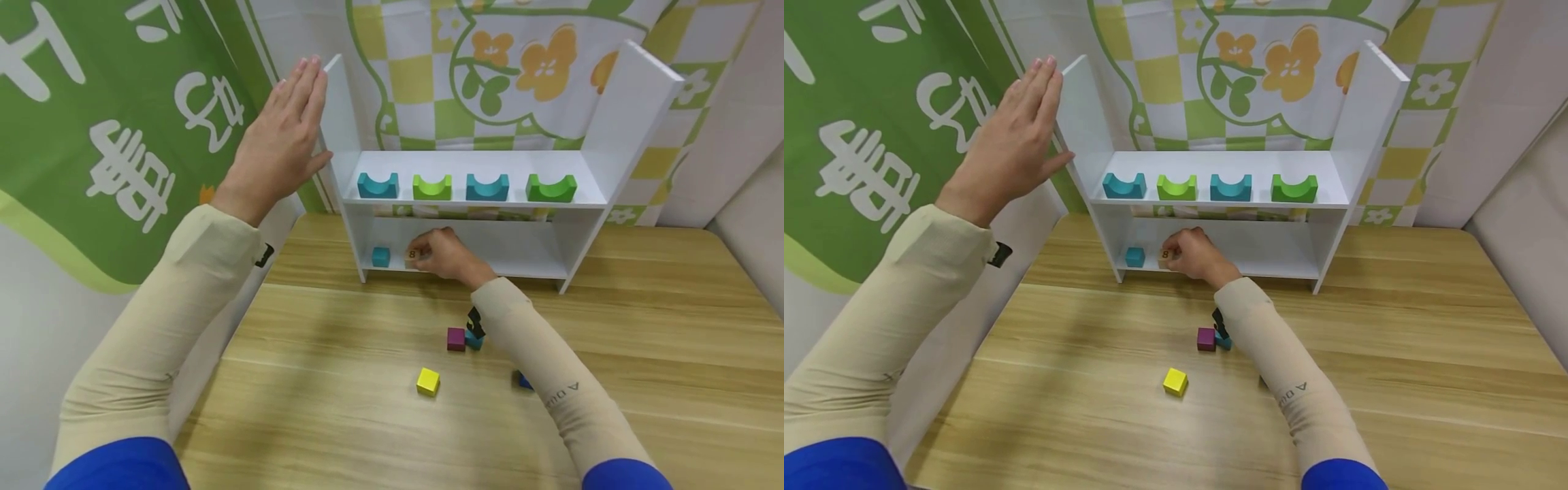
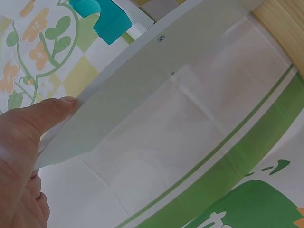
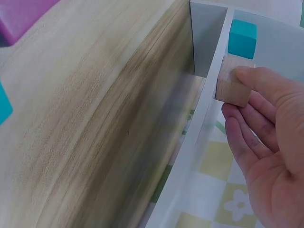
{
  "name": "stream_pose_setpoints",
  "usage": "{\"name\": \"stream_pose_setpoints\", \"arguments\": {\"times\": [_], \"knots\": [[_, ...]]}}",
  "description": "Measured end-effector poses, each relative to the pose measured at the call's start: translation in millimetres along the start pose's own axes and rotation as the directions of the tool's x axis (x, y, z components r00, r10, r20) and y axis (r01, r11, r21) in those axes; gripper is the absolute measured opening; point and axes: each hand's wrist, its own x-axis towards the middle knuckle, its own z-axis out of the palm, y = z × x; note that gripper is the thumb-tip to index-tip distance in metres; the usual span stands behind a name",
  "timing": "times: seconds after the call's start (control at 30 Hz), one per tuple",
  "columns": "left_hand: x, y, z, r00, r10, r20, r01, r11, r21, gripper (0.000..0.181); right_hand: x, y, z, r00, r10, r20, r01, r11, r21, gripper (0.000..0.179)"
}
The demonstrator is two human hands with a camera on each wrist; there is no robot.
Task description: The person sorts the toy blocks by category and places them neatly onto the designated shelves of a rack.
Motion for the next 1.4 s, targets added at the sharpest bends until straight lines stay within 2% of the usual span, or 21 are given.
{"name": "stream_pose_setpoints", "arguments": {"times": [0.27, 0.37, 0.53, 0.7, 0.83, 1.0, 1.13, 1.4], "knots": [[1.6, -0.1, 1.2, 1.0, 0.001, 0.0, -0.001, 1.0, 0.004, 0.102, -6.9, -2, -9, 0.999, -0.043, -0.033, 0.039, 0.993, -0.116, 0.046], [1.8, -0.4, 1.5, 1.0, 0.004, 0.0, -0.004, 1.0, -0.001, 0.102, -16.5, -6, -18, 0.997, -0.078, -0.021, 0.074, 0.987, -0.141, 0.046], [-0.3, -1.1, 1.5, 1.0, -0.001, 0.001, 0.001, 1.0, -0.004, 0.102, -37.1, -13, -31, 0.986, -0.122, 0.109, 0.138, 0.978, -0.155, 0.042], [-1.5, -1.3, 2.2, 1.0, -0.004, -0.007, 0.004, 1.0, -0.009, 0.101, -61.2, -20, -34, 0.948, -0.17, 0.268, 0.214, 0.966, -0.144, 0.044], [-0.3, -0.4, 2.0, 1.0, -0.003, -0.014, 0.002, 1.0, -0.009, 0.101, -80.6, -18, -31, 0.916, -0.163, 0.367, 0.228, 0.964, -0.14, 0.043], [1.7, 1.0, 1.0, 1.0, 0.006, -0.022, -0.006, 1.0, -0.007, 0.101, -98.3, -7, -21, 0.895, -0.115, 0.431, 0.192, 0.971, -0.14, 0.044], [2.4, 1.6, 0.3, 1.0, 0.005, -0.017, -0.005, 1.0, -0.008, 0.101, -105.8, 4, -12, 0.895, -0.091, 0.436, 0.167, 0.976, -0.139, 0.043], [2.4, 1.5, 0.6, 1.0, -0.003, -0.013, 0.003, 1.0, -0.026, 0.101, -110.9, 13, 2, 0.899, -0.112, 0.423, 0.173, 0.979, -0.108, 0.034]]}}
